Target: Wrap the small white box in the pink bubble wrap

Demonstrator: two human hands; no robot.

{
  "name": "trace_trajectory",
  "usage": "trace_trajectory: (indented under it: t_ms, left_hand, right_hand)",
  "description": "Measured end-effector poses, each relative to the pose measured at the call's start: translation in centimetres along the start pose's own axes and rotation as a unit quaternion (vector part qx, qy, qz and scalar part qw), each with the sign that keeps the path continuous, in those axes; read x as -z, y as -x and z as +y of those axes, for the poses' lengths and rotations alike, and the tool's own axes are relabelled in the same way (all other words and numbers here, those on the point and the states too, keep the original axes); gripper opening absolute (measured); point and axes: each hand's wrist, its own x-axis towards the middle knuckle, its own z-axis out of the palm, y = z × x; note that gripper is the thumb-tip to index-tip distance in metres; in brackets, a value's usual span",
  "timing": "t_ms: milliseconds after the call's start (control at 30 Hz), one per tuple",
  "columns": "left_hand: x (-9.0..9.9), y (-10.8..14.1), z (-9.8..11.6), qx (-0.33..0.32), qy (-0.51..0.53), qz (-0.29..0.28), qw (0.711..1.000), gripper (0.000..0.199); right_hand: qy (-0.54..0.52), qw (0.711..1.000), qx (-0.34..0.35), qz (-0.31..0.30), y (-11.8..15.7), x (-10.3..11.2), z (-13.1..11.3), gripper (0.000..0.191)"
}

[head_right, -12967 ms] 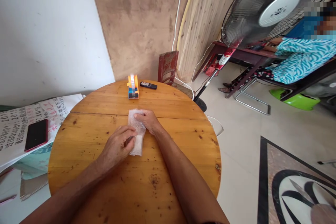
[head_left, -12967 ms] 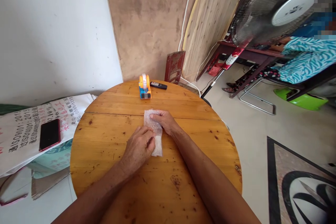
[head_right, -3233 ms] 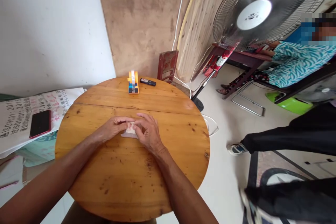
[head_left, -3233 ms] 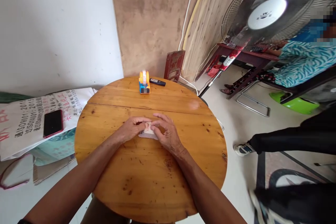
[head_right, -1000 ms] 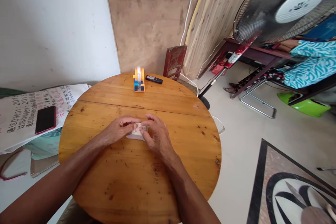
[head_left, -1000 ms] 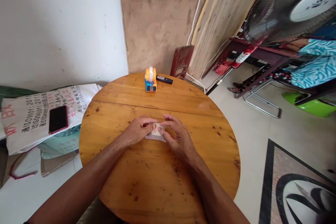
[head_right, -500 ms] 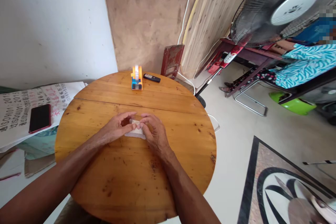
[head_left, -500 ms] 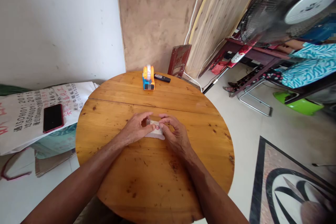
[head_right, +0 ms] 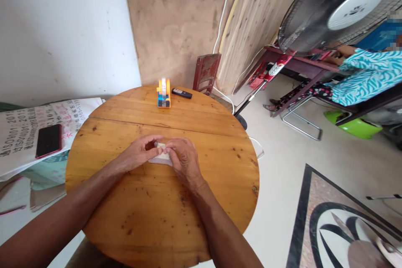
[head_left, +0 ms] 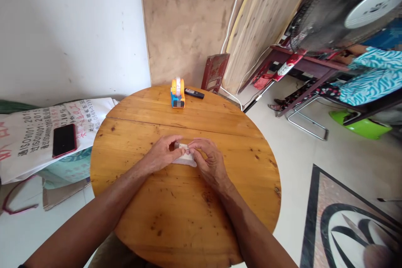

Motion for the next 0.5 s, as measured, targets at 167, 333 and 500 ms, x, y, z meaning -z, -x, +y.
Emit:
trace_trajectory:
  t_ms: [167, 333, 500]
  left_hand:
    - [0.1, -0.11, 0.2, -0.008, 0.002, -0.011, 1.0, 0.049]
    - [0.07, -0.09, 0.22, -0.011, -0.02, -0.005, 1.0, 0.049]
    - [-0.07, -0.1, 0.33, -0.011, -0.035, 0.01, 0.999, 0.047]
  right_hand:
    - [0.049, 0.998, 0.038, -0.02, -0.16, 0.07, 0.23, 0.015]
    - [0.039, 0.999, 0.027, -0.001, -0.01, -0.22, 0.1, 0.012]
    - [0.01, 0.999, 0.007, 0.037, 0.32, -0.11, -0.19, 0.007]
